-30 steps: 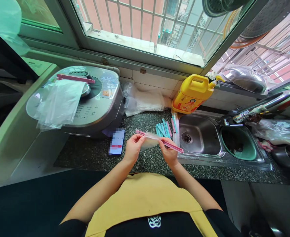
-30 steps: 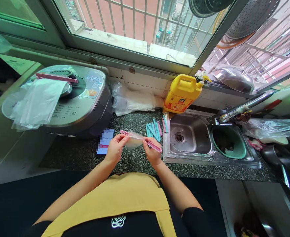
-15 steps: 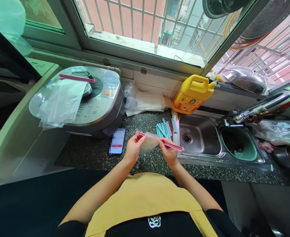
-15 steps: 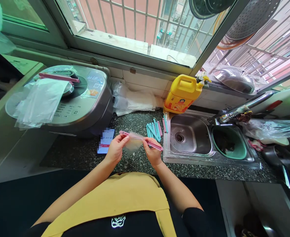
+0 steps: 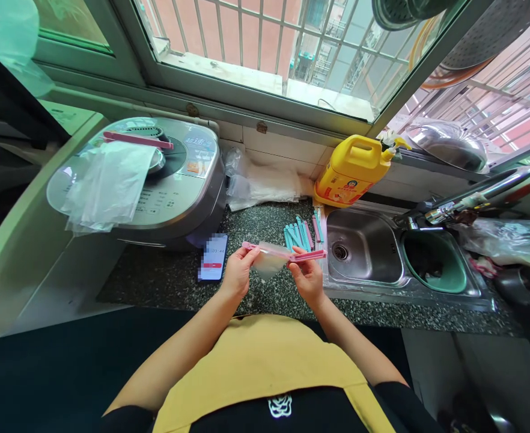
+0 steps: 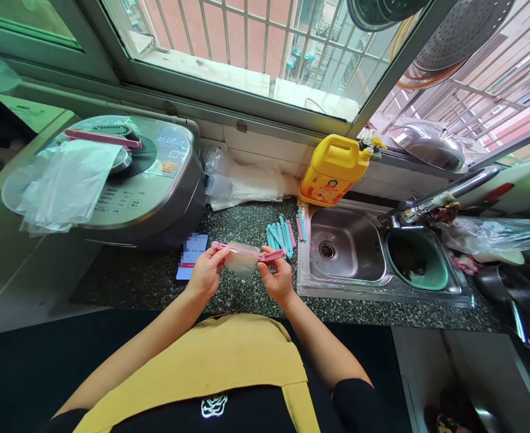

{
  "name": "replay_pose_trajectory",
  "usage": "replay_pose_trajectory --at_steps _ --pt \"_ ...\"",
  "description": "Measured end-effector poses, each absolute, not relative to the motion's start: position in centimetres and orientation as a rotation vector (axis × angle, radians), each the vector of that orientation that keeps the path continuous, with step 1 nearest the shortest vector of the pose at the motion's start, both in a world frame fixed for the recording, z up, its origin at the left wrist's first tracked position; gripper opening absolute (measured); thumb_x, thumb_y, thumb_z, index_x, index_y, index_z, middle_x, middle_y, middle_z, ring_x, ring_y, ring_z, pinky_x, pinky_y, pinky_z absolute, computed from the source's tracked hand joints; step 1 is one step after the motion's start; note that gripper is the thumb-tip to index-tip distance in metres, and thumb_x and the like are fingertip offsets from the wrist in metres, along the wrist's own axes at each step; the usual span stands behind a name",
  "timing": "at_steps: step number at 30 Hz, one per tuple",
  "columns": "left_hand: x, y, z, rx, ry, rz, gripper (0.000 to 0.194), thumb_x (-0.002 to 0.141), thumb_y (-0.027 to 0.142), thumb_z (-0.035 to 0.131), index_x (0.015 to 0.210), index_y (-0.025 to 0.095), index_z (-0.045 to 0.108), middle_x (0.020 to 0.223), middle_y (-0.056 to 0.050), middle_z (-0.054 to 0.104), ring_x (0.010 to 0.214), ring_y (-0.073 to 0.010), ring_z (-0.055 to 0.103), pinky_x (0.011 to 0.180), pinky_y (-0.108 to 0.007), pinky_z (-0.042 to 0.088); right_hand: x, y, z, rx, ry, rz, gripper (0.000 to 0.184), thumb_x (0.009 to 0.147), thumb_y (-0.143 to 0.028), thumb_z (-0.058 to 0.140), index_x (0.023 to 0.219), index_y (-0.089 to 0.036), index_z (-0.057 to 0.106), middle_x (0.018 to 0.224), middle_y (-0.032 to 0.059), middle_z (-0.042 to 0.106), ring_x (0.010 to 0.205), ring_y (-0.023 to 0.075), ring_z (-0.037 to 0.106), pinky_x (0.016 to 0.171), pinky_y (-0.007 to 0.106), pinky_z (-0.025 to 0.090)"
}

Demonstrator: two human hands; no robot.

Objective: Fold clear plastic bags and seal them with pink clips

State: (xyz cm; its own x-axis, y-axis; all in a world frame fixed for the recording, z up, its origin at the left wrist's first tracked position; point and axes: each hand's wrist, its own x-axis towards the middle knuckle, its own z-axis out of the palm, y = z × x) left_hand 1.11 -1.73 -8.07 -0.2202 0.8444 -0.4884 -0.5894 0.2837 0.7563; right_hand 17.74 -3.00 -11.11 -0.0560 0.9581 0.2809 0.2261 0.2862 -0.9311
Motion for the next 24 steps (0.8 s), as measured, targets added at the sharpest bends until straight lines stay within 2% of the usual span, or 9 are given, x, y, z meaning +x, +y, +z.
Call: replay_pose_trajectory --at_steps 3,6,11,13,18,21,24 --pt "1.1 -1.8 -8.0 0.266 1.186 1.337 0.035 0.040 0.033 0.081 0.063 0.012 0.066 0.060 0.001 0.065 0.052 -0.0074 0.051 0.055 -0.019 0.037 17.8 -3.1 -10.8 -1.065 -1.564 0.850 0.032 0.089 -0.040 0.051 0.113 -0.021 0.062 0.105 0.0116 0.068 0.083 0.0212 0.067 0.072 0.038 0.056" --pt "1.2 -2.0 -7.8 0.288 1.173 1.333 0.033 0.042 0.034 0.081 0.063 0.013 0.066 0.061 0.001 0.065 0.054 -0.0084 0.053 0.057 -0.020 0.039 17.7 -2.9 -9.6 -1.011 -1.656 0.765 0.030 0.092 -0.037 0.044 0.109 -0.022 0.064 0.108 0.0109 0.068 0.096 0.0234 0.065 0.079 0.041 0.055" --pt "1.3 -2.5 -7.9 0.407 1.186 1.403 0.030 0.048 0.036 0.079 0.063 0.014 0.065 0.061 0.002 0.064 0.057 -0.0097 0.054 0.063 -0.022 0.043 17.6 -2.8 -8.7 -0.971 -1.721 0.693 0.024 0.092 -0.030 0.048 0.106 -0.025 0.066 0.102 0.0075 0.070 0.096 0.0205 0.065 0.083 0.039 0.054" --pt "1.3 -2.8 -7.9 0.468 1.196 1.429 0.027 0.052 0.037 0.077 0.065 0.015 0.065 0.062 0.002 0.065 0.059 -0.0105 0.055 0.065 -0.023 0.044 17.6 -3.0 -9.0 -0.983 -1.669 0.743 0.024 0.090 -0.031 0.051 0.110 -0.025 0.064 0.102 0.0081 0.070 0.094 0.0201 0.065 0.081 0.037 0.054" --pt "1.2 -3.6 -7.7 0.603 1.199 1.453 0.025 0.059 0.038 0.075 0.068 0.016 0.067 0.067 -0.001 0.067 0.062 -0.0126 0.059 0.066 -0.025 0.047 17.4 -3.0 -8.9 -0.998 -1.431 1.059 0.040 0.084 -0.043 0.059 0.119 -0.024 0.056 0.099 0.0075 0.069 0.088 0.0181 0.066 0.073 0.031 0.056" --pt "1.2 -3.9 -7.6 0.659 1.177 1.462 0.024 0.060 0.038 0.075 0.068 0.016 0.067 0.067 -0.001 0.067 0.064 -0.0134 0.060 0.066 -0.025 0.048 17.3 -2.7 -8.2 -1.021 -1.363 1.198 0.039 0.079 -0.046 0.064 0.112 -0.024 0.061 0.092 0.0053 0.070 0.082 0.0168 0.066 0.071 0.030 0.056" --pt "1.3 -4.1 -7.7 0.713 1.143 1.482 0.024 0.063 0.038 0.075 0.069 0.017 0.067 0.069 -0.003 0.068 0.068 -0.0145 0.061 0.069 -0.026 0.049 17.2 -2.7 -7.8 -1.095 -1.356 1.204 0.035 0.076 -0.046 0.068 0.102 -0.022 0.066 0.087 0.0045 0.069 0.077 0.0161 0.065 0.068 0.028 0.055"
